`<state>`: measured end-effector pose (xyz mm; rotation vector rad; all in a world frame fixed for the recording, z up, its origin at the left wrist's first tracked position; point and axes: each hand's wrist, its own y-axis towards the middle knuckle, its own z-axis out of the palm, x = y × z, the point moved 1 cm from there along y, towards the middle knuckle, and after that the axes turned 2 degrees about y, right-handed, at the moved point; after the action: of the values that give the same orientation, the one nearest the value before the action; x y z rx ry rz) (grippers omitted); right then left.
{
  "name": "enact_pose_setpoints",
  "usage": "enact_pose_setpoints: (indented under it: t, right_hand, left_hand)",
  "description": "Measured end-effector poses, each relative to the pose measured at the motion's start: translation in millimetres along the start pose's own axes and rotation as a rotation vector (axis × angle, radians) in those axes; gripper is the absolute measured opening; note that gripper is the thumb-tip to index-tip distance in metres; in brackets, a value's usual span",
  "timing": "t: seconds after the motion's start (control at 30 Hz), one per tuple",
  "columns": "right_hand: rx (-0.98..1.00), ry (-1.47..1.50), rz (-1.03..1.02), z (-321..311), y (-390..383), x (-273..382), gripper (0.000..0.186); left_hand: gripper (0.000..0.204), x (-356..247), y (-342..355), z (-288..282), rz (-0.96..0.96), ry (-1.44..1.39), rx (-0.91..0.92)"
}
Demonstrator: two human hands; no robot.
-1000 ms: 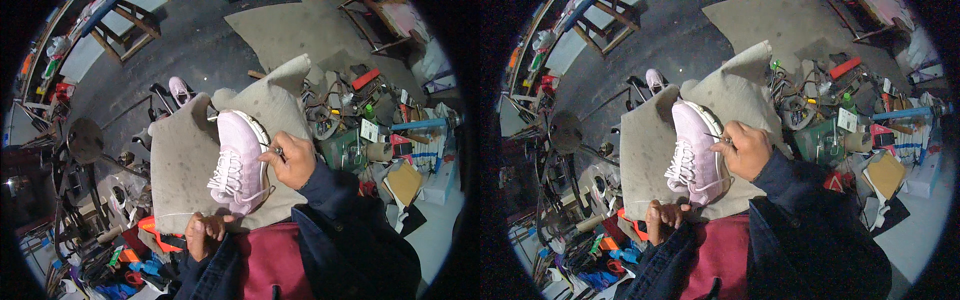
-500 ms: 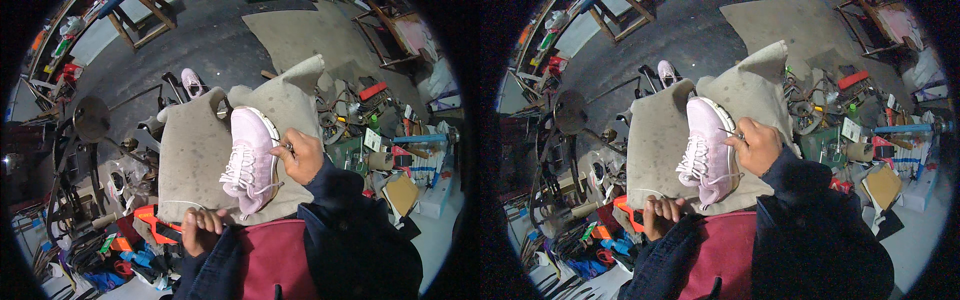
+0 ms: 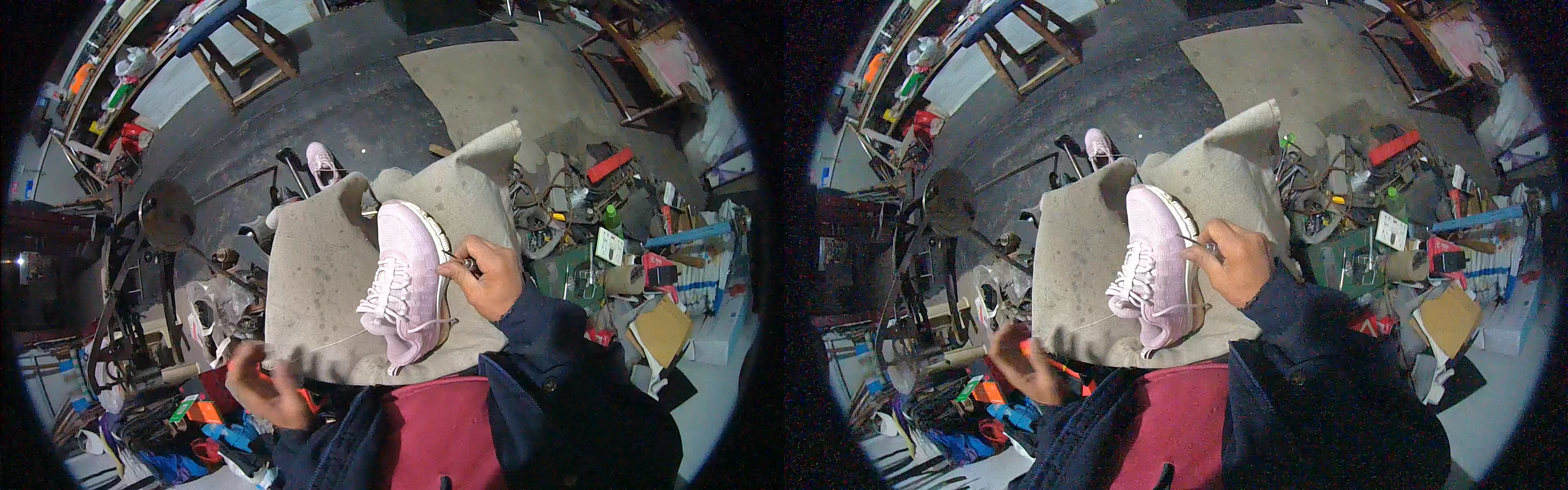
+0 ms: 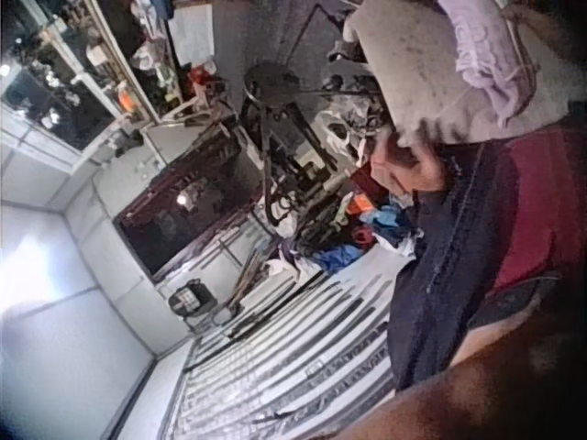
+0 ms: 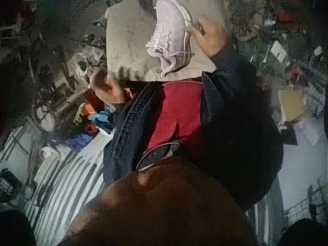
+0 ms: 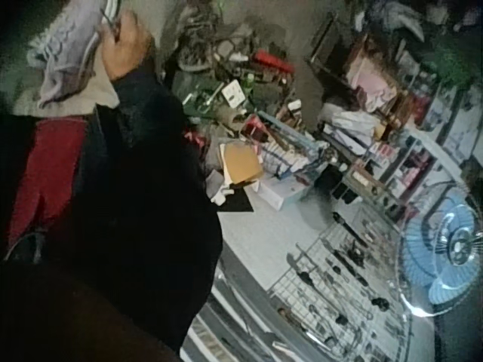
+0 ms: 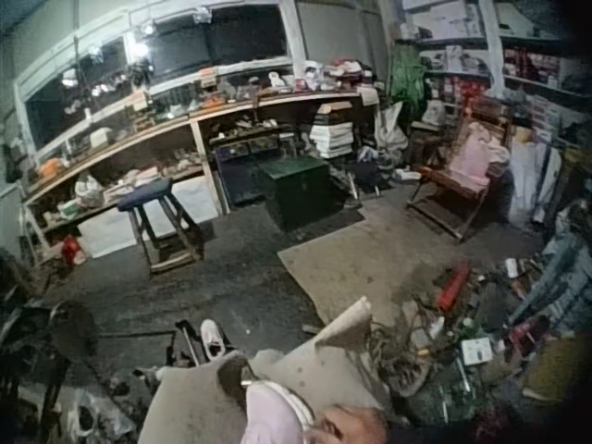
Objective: The person stitches the sole of a pink sneaker using a curved awl and thread, repeatedly piercing the sole and pulling the thread through. After completing the stitching, the person uses a metal file to smooth the sole edge and then inserts a light blue insole into the shoe.
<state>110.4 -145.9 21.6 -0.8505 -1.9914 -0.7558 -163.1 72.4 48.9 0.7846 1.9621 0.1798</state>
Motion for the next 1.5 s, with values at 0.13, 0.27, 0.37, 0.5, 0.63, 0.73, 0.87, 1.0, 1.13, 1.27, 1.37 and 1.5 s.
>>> enact_pose_setpoints:
  t: [0.13,0.27,0.37,0.5,0.63,0.73,0.87,1.0,1.13,1.27,1.37,1.5]
  right_hand:
    - [0.014,0.064,0.044,-1,-1,-3,0.028]
    - [-0.02,0.058,-0.025,-2,-1,-4,0.028]
    - [-0.051,0.038,-0.037,-3,-2,-6,0.028]
    - [-0.051,0.074,-0.05,-2,0,-8,0.029]
    - [-0.041,0.091,-0.039,-1,0,-7,0.03]
    - [-0.041,0.105,-0.016,-3,-1,-6,0.029]
    - [-0.049,0.137,0.016,-4,0,-7,0.027]
    - [-0.049,0.116,0.027,-1,2,-6,0.027]
    - [-0.033,0.185,0.096,-6,4,-7,0.026]
    - [0.025,0.348,0.3,-20,11,-14,0.026]
    - [0.017,0.367,0.364,-26,13,-15,0.022]
    - [-0.012,0.171,0.201,-35,3,-2,0.024]
  left_hand:
    - [0.039,-45,-37,54,-0.673,-0.757,0.62]
    - [0.049,-44,-26,71,-0.732,-0.916,0.866]
    - [0.058,-46,-20,67,-0.686,-0.809,1.087]
    - [0.051,-58,-15,83,-0.675,-0.734,1.145]
    - [0.05,-63,-4,113,-0.523,-0.694,1.194]
    - [0.053,-67,-6,123,-0.786,-0.876,1.009]
    - [0.049,-71,-6,128,-0.778,-0.937,0.98]
    - [0.043,-69,-2,132,-0.545,-0.765,1.137]
    - [0.046,-62,-6,137,-0.455,-0.617,1.102]
    - [0.054,-50,-9,138,-0.581,-0.626,0.937]
    - [0.053,-42,-7,137,-0.763,-0.796,0.891]
    - [0.053,-39,-4,135,-0.869,-0.9,0.878]
